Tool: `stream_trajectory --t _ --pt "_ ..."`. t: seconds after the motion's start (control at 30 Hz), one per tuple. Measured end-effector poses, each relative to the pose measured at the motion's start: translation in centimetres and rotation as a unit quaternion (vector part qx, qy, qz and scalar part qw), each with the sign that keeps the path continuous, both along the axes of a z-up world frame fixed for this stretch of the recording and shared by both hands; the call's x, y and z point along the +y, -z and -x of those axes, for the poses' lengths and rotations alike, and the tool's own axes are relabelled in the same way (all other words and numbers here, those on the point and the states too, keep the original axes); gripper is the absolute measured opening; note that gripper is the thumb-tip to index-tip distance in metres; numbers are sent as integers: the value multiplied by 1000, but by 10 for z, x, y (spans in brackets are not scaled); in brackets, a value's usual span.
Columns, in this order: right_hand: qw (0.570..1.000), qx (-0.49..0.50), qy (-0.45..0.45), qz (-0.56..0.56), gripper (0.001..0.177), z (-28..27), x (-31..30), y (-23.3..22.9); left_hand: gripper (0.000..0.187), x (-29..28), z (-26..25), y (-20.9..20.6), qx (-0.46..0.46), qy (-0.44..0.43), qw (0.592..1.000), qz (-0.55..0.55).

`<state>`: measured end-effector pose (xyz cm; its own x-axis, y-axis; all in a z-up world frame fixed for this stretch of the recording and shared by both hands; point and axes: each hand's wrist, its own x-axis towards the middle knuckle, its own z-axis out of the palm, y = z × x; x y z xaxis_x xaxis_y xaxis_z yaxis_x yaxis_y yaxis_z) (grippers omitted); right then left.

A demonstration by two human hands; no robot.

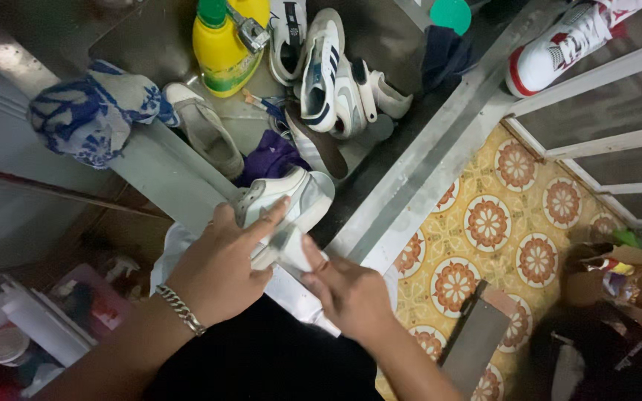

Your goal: The person cleans sneakers in a sink by scrubbing the soles with a brush and wiping the surfaces with a cloth. They use a small tool to clean the edges of a shoe.

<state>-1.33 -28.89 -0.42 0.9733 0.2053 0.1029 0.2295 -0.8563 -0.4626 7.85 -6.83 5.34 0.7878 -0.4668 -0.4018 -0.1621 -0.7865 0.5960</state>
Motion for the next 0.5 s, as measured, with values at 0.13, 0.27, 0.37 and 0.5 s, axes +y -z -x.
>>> stream_trajectory --t 0.13,0.27,0.37,0.5 --pt "996 1 87 38 43 -29 -24 3 101 0 0 0 19 17 999 -21" --pt "1000 1 -29 -5 46 1 -1 -3 103 -1 3 6 -20 11 1000 4" --pt "999 5 24 -25 13 -20 -17 1 103 2 4 9 -21 10 999 27" --pt "999 27 39 -27 40 -25 -10 -10 103 1 6 8 -14 1 999 32"
